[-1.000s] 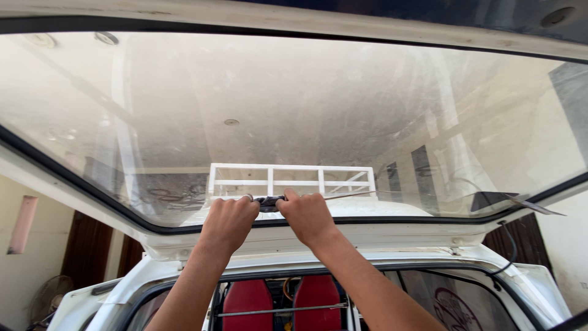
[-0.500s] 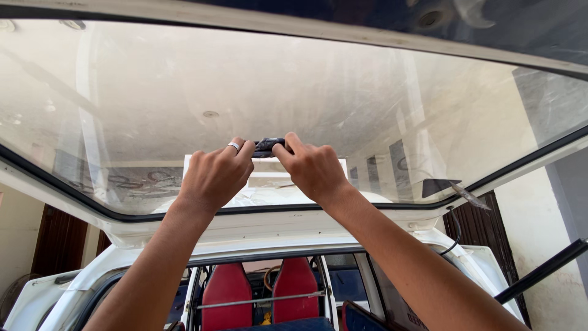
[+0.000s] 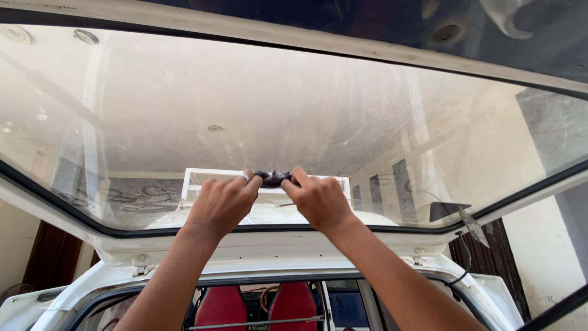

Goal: The person removes a hydraulic strut from a vehicle hatch by hand, cleans the mounting area with a cloth, and then works to reattach a component to the upper glass frame.

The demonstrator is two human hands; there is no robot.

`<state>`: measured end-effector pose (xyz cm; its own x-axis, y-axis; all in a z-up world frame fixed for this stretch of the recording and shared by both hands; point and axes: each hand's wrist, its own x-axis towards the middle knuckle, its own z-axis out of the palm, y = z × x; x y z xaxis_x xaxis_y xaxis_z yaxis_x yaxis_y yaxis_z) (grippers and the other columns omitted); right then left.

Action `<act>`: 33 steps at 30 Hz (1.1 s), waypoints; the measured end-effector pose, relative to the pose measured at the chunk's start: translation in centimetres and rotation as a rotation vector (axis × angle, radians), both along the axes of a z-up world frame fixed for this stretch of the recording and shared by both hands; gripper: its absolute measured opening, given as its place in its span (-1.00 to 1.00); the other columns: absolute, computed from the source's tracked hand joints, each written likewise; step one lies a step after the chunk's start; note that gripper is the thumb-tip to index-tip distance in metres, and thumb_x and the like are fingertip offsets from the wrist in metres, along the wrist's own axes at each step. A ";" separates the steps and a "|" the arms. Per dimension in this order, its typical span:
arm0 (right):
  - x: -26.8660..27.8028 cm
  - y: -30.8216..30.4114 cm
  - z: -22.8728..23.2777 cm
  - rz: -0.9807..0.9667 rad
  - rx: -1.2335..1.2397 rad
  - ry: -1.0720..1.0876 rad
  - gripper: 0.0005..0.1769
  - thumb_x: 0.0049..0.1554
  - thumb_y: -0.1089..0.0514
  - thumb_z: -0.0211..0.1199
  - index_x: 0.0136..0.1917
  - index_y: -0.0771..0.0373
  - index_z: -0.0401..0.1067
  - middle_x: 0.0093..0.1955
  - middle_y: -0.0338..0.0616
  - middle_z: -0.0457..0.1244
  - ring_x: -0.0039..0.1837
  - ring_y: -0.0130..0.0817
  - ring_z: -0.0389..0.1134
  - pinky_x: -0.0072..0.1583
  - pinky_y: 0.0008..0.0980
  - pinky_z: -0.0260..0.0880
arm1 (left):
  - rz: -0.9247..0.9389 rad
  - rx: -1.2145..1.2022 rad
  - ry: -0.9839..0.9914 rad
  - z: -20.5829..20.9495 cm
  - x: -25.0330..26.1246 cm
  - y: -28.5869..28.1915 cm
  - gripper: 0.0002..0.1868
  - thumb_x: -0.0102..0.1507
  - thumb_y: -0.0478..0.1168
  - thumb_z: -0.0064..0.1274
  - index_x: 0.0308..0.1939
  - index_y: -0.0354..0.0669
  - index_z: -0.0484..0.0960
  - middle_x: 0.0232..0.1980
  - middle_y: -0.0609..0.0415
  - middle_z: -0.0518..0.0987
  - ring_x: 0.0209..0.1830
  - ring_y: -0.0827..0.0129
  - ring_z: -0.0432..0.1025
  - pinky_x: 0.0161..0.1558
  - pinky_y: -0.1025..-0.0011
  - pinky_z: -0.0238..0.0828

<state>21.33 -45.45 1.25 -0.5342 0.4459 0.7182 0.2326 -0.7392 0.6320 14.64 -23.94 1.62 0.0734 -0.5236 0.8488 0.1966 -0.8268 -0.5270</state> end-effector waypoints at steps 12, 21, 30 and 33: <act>6.2 3.4 -1.8 -0.113 -0.068 0.241 -0.90 0.05 0.38 0.29 -0.22 0.23 0.47 -0.17 -0.19 0.36 -0.38 -0.49 0.41 -0.40 -0.53 0.41 | 0.189 -0.221 0.291 -2.4 7.1 1.3 -0.93 0.36 -0.32 -0.03 -0.17 -0.22 0.56 -0.28 0.06 0.67 -0.48 0.35 0.62 -0.52 0.43 0.54; 0.2 -6.6 0.5 -0.131 -0.014 0.027 -0.94 0.13 0.33 0.27 -0.14 0.22 0.50 -0.20 -0.17 0.34 -0.44 -0.49 0.37 -0.48 -0.58 0.33 | 0.017 -0.012 -0.009 0.1 0.9 -7.7 -0.90 0.28 -0.33 0.00 -0.35 -0.20 0.48 -0.36 0.09 0.62 -0.60 0.26 0.55 -0.61 0.35 0.44; 0.1 -14.2 0.8 0.023 0.078 0.047 -0.91 0.15 0.35 0.23 -0.13 0.23 0.52 -0.24 -0.25 0.29 -0.45 -0.49 0.31 -0.45 -0.49 0.29 | -0.059 -0.039 -0.080 0.9 0.9 -15.4 -0.84 0.31 -0.41 -0.01 -0.38 -0.21 0.48 -0.33 0.08 0.63 -0.62 0.32 0.54 -0.64 0.42 0.43; 2.0 -13.8 0.3 0.054 0.088 0.073 -0.86 0.14 0.38 0.22 -0.10 0.23 0.54 -0.25 -0.27 0.29 -0.47 -0.49 0.30 -0.46 -0.49 0.28 | -0.015 -0.024 -0.104 0.7 2.3 -15.1 -0.86 0.28 -0.40 0.04 -0.38 -0.18 0.50 -0.33 0.09 0.64 -0.55 0.34 0.57 -0.60 0.42 0.46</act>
<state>23.30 -59.26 1.59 -0.5004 0.3516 0.7912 0.3162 -0.7765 0.5451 16.96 -39.00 2.35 -0.0229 -0.5034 0.8638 0.2367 -0.8421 -0.4845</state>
